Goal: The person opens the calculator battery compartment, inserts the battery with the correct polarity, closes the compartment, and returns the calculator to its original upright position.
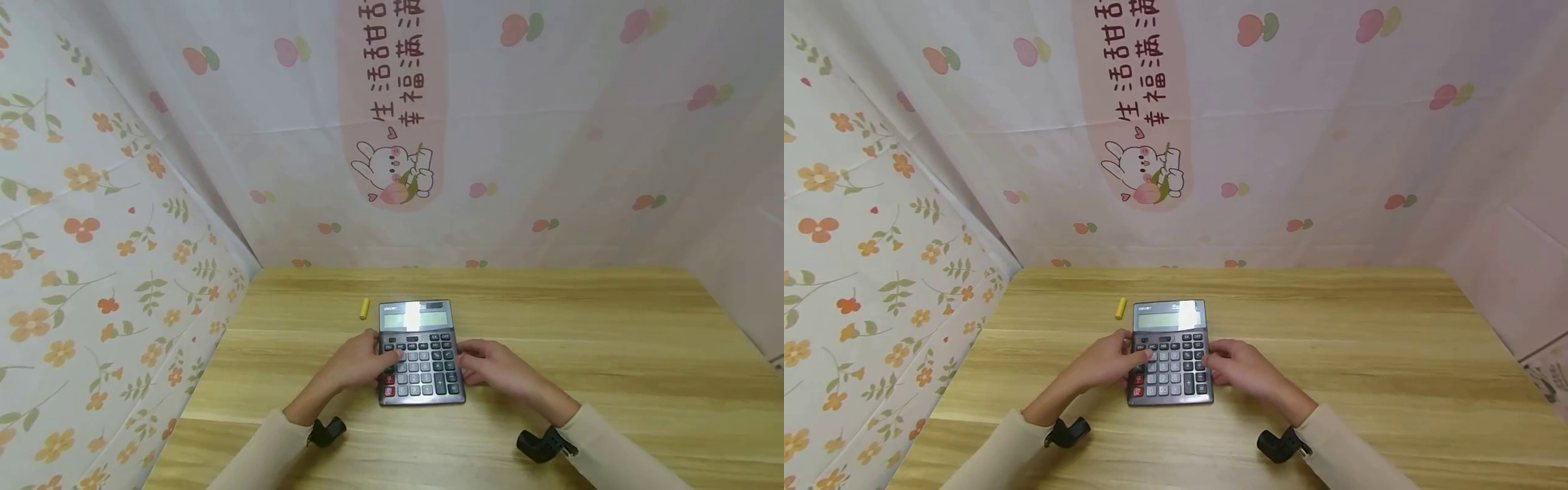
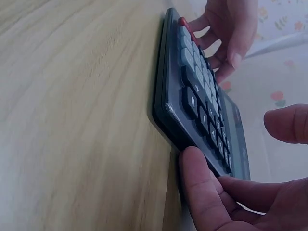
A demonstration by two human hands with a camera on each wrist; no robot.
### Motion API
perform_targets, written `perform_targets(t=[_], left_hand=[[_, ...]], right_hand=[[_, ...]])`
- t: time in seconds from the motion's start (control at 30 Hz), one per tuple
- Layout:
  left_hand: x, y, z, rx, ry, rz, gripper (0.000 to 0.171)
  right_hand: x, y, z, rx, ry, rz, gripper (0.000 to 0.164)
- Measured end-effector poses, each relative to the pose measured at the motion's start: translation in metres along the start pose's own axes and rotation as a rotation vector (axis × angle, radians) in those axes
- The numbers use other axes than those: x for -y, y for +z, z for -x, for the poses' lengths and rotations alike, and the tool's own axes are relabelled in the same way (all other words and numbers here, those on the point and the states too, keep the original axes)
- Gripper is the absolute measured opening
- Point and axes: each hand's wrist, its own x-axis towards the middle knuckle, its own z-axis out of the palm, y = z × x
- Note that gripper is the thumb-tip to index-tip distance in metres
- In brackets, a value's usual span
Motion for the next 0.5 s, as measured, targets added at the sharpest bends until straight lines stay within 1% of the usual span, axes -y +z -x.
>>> perform_targets(t=[0.23, 0.33, 0.5], left_hand=[[-0.003, 0.005, -0.012, 0.002, 0.017, -0.022, 0.072], [-0.004, 0.007, -0.017, 0.014, 0.020, -0.002, 0.072], [-0.008, 0.010, -0.021, 0.031, 0.031, 0.041, 0.069]], right_hand=[[-0.001, -0.008, 0.000, -0.031, 0.008, 0.055, 0.062], [-0.003, -0.012, 0.000, -0.037, 0.008, 0.068, 0.062], [-0.004, -0.017, 0.001, -0.044, 0.019, 0.079, 0.063]])
